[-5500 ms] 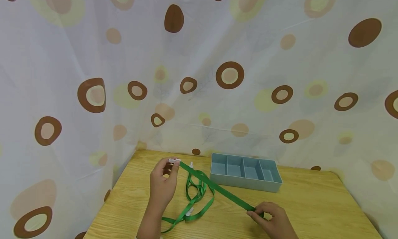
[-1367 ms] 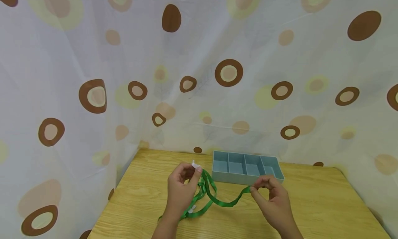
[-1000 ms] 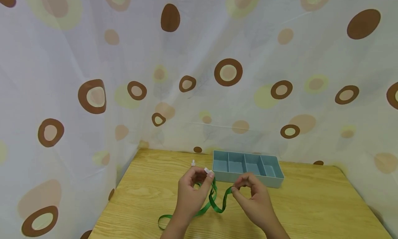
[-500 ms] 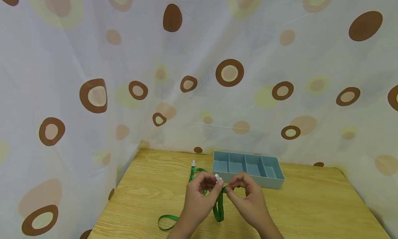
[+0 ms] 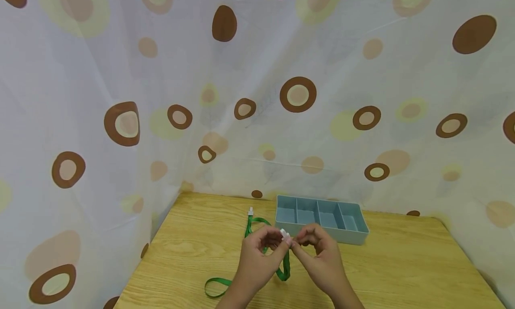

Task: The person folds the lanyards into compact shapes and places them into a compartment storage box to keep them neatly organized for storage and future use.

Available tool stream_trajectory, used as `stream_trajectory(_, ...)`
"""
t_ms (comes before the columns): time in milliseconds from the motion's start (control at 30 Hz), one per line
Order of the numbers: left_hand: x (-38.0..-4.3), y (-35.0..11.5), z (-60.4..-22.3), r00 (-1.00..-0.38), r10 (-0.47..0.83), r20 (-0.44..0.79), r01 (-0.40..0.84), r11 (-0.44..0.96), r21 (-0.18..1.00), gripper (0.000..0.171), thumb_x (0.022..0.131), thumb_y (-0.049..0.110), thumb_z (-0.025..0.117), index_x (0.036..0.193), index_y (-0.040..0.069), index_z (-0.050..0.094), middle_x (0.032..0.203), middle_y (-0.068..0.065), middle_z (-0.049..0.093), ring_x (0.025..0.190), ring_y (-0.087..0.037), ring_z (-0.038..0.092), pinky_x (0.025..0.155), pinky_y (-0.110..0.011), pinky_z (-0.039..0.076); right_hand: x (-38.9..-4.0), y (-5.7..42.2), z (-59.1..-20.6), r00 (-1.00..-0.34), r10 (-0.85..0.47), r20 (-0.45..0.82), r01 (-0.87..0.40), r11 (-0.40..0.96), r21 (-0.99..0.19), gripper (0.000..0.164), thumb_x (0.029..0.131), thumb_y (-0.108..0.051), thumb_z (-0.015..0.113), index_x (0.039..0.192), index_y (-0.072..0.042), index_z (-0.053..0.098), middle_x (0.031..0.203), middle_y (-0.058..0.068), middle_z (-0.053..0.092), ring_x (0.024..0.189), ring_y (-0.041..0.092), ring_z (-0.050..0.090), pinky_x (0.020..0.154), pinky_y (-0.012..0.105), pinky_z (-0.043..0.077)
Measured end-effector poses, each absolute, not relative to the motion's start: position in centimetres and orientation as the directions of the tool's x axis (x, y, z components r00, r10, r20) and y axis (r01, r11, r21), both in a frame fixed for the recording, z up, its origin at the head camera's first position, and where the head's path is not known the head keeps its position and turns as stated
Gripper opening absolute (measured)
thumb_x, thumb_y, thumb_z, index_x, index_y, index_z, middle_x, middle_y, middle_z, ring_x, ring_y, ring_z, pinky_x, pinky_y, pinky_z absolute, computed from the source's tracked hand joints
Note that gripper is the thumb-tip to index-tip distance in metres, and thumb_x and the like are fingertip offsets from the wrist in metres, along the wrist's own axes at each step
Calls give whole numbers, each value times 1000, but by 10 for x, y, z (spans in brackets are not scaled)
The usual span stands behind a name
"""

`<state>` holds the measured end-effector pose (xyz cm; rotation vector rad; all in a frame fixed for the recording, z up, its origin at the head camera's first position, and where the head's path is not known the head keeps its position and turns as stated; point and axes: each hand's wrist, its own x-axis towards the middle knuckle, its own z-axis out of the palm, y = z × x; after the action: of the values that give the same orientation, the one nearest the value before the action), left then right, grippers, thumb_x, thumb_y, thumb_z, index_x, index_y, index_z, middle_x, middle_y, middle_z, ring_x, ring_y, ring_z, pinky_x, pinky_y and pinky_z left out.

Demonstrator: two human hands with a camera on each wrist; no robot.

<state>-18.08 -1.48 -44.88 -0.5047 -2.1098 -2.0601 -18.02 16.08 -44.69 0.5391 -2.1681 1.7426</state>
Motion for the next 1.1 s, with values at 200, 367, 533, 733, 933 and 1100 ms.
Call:
stream_trajectory(200, -181, -16, -450, -900, 170, 402, 414, 44, 909, 15, 100, 20, 77, 113, 12, 77, 108, 0, 76, 92, -10, 71, 83, -27, 61, -181, 162, -447, -874, -95, 476, -485, 202, -851, 17, 95, 3, 76, 101, -2, 61, 86, 3, 72, 82, 12, 73, 81, 28, 58)
stream_trajectory(367, -181, -17, -451, -877, 209, 432, 452, 53, 891, 19, 98, 7, 75, 115, 13, 76, 111, -2, 75, 94, -12, 71, 86, -32, 62, -180, 162, -447, -883, -91, 460, -469, 202, -860, 16, 96, 4, 75, 101, -3, 62, 88, 5, 73, 83, 13, 73, 81, 28, 59)
stream_trajectory(533, -184, -18, -454, -864, 215, 455, 481, 82, 873, 18, 97, 14, 79, 116, 14, 76, 110, -1, 76, 93, -13, 73, 85, -31, 64, -179, 163, -450, -886, -115, 450, -465, 222, -857, 12, 99, -2, 73, 104, -7, 64, 95, 4, 72, 84, 13, 71, 79, 29, 60)
stream_trajectory(733, -184, -20, -452, -879, 198, 433, 460, 119, 880, 23, 91, 16, 87, 111, 21, 78, 105, 4, 77, 90, -12, 74, 85, -36, 65, -179, 163, -451, -896, -132, 424, -444, 251, -860, 16, 102, -8, 71, 118, -10, 69, 99, 6, 77, 88, 15, 74, 82, 28, 60)
stream_trajectory(933, -185, -19, -453, -869, 182, 461, 489, 168, 856, 15, 93, 22, 85, 106, 24, 78, 99, 6, 77, 87, -12, 73, 81, -31, 64, -178, 163, -448, -912, -139, 387, -411, 286, -866, 25, 104, -14, 71, 129, -15, 69, 97, 0, 80, 90, 14, 75, 88, 28, 58)
stream_trajectory(1100, -186, -20, -455, -856, 182, 483, 513, 194, 836, 10, 97, 20, 81, 105, 24, 78, 97, 7, 76, 84, -6, 71, 79, -30, 63, -178, 162, -447, -915, -151, 374, -403, 297, -865, 26, 104, -17, 70, 131, -17, 69, 96, -5, 80, 89, 10, 74, 88, 28, 58)
